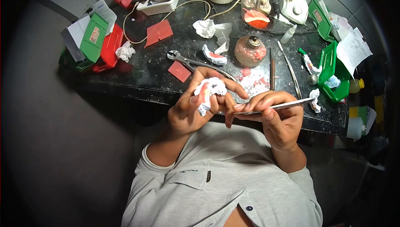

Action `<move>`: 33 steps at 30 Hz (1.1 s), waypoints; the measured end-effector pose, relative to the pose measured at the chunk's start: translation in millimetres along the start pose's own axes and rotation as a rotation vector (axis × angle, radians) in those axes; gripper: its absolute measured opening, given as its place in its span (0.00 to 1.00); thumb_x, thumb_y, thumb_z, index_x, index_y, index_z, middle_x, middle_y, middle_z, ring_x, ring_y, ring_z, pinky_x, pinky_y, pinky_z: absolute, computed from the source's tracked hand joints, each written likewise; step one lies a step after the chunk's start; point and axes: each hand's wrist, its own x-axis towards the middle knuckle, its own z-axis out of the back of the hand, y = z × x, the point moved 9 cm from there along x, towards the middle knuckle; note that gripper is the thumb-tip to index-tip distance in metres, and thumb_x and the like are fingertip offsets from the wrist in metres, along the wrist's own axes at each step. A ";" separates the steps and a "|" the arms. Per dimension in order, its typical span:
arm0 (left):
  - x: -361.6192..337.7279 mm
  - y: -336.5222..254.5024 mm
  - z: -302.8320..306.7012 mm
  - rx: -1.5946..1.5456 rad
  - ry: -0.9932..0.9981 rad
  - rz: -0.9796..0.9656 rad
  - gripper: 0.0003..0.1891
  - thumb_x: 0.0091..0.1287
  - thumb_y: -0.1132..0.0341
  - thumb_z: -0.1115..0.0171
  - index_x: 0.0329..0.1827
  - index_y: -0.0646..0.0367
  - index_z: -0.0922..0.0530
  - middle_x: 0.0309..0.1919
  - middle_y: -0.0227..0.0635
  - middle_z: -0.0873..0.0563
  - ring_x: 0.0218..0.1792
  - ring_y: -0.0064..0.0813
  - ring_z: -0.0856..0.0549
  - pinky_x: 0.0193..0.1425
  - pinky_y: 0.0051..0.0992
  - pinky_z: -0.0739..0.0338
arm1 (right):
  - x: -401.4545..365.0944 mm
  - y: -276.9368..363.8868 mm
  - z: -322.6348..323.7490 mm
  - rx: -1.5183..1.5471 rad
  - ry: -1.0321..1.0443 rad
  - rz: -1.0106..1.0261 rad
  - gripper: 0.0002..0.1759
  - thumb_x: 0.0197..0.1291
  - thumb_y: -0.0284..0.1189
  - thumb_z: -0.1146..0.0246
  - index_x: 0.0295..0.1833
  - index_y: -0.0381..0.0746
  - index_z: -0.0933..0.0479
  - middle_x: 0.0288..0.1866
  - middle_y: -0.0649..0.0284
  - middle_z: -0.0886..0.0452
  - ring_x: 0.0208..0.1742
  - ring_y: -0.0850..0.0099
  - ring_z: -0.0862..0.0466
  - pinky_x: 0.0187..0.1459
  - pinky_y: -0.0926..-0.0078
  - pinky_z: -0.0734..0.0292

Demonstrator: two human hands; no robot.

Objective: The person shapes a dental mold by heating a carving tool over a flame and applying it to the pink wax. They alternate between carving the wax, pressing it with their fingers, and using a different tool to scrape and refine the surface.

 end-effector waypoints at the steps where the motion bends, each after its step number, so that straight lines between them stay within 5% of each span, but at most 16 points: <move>1: -0.4 3.6 -2.4 -0.152 0.028 0.046 0.37 0.77 0.48 0.42 0.75 0.64 0.46 0.64 0.82 0.31 0.47 0.43 0.14 0.47 0.42 0.13 | 0.6 0.0 2.8 0.002 0.003 -0.001 0.09 0.74 0.23 0.34 0.50 0.25 0.21 0.46 0.45 0.13 0.50 0.58 0.10 0.59 0.53 0.13; 3: 1.1 7.0 -2.9 -0.151 0.037 0.082 0.35 0.80 0.46 0.48 0.75 0.67 0.43 0.66 0.85 0.32 0.45 0.49 0.12 0.46 0.45 0.12 | 0.1 16.4 3.6 -0.173 0.052 0.184 0.09 0.73 0.22 0.34 0.50 0.25 0.21 0.46 0.45 0.13 0.50 0.58 0.10 0.55 0.57 0.12; 6: 2.2 23.0 0.8 -0.434 -0.048 0.199 0.41 0.82 0.37 0.60 0.77 0.72 0.36 0.67 0.82 0.29 0.43 0.57 0.10 0.44 0.45 0.11 | -0.6 26.6 2.3 -0.216 0.000 0.172 0.09 0.71 0.21 0.33 0.49 0.25 0.20 0.44 0.45 0.13 0.47 0.58 0.10 0.52 0.58 0.11; 13: -4.4 28.4 2.1 -0.255 -0.102 0.286 0.48 0.80 0.31 0.70 0.65 0.77 0.28 0.52 0.70 0.14 0.28 0.45 0.10 0.28 0.37 0.13 | 1.6 42.2 -10.3 -0.670 0.085 0.359 0.11 0.60 0.16 0.26 0.48 0.28 0.16 0.44 0.48 0.09 0.50 0.56 0.08 0.56 0.58 0.13; 14: -4.1 27.9 -0.6 -0.210 -0.138 0.295 0.46 0.80 0.31 0.66 0.60 0.76 0.26 0.43 0.63 0.11 0.22 0.40 0.11 0.22 0.32 0.15 | 3.7 41.6 -15.9 -0.711 0.147 0.396 0.12 0.59 0.17 0.26 0.48 0.28 0.15 0.44 0.48 0.09 0.50 0.56 0.08 0.57 0.56 0.14; 17: -11.0 31.4 1.9 -0.112 -0.062 0.330 0.48 0.77 0.30 0.59 0.63 0.79 0.29 0.41 0.52 0.12 0.23 0.42 0.11 0.20 0.34 0.18 | 4.9 39.2 -29.6 -0.799 0.239 0.424 0.12 0.58 0.17 0.25 0.48 0.30 0.15 0.45 0.50 0.09 0.51 0.55 0.08 0.59 0.53 0.16; 18: -11.2 32.8 0.4 -0.115 -0.034 0.332 0.42 0.69 0.39 0.44 0.65 0.78 0.29 0.42 0.52 0.13 0.22 0.40 0.12 0.19 0.32 0.19 | 4.7 37.7 -32.3 -0.818 0.256 0.443 0.12 0.58 0.17 0.25 0.48 0.30 0.15 0.45 0.50 0.09 0.51 0.55 0.08 0.59 0.54 0.16; 22: -11.9 27.5 -8.1 0.075 -0.167 0.480 0.42 0.50 0.55 0.38 0.68 0.76 0.30 0.42 0.54 0.15 0.21 0.37 0.15 0.20 0.29 0.21 | 4.7 34.3 -28.2 -0.816 0.257 0.453 0.12 0.59 0.19 0.26 0.49 0.31 0.15 0.46 0.50 0.09 0.51 0.55 0.08 0.58 0.55 0.15; 29: -21.4 31.2 -8.9 0.074 -0.180 0.507 0.41 0.51 0.56 0.40 0.66 0.77 0.28 0.39 0.51 0.16 0.28 0.36 0.15 0.24 0.32 0.19 | 7.1 29.0 -32.2 -0.752 0.325 0.424 0.13 0.57 0.21 0.23 0.47 0.33 0.13 0.45 0.54 0.08 0.51 0.56 0.08 0.55 0.57 0.14; 31: -24.3 28.8 -7.4 -0.008 -0.176 0.390 0.34 0.59 0.62 0.40 0.71 0.66 0.27 0.45 0.56 0.15 0.26 0.34 0.16 0.24 0.30 0.22 | 7.2 28.3 -32.7 -0.751 0.319 0.426 0.13 0.56 0.20 0.23 0.47 0.33 0.13 0.45 0.54 0.08 0.50 0.56 0.08 0.55 0.57 0.14; 33: -18.4 31.6 -4.0 0.011 -0.087 0.406 0.34 0.59 0.62 0.40 0.71 0.67 0.27 0.45 0.55 0.15 0.26 0.34 0.16 0.24 0.30 0.22 | 7.0 27.2 -33.0 -0.764 0.326 0.422 0.14 0.53 0.20 0.22 0.46 0.33 0.12 0.44 0.55 0.08 0.49 0.57 0.07 0.54 0.58 0.14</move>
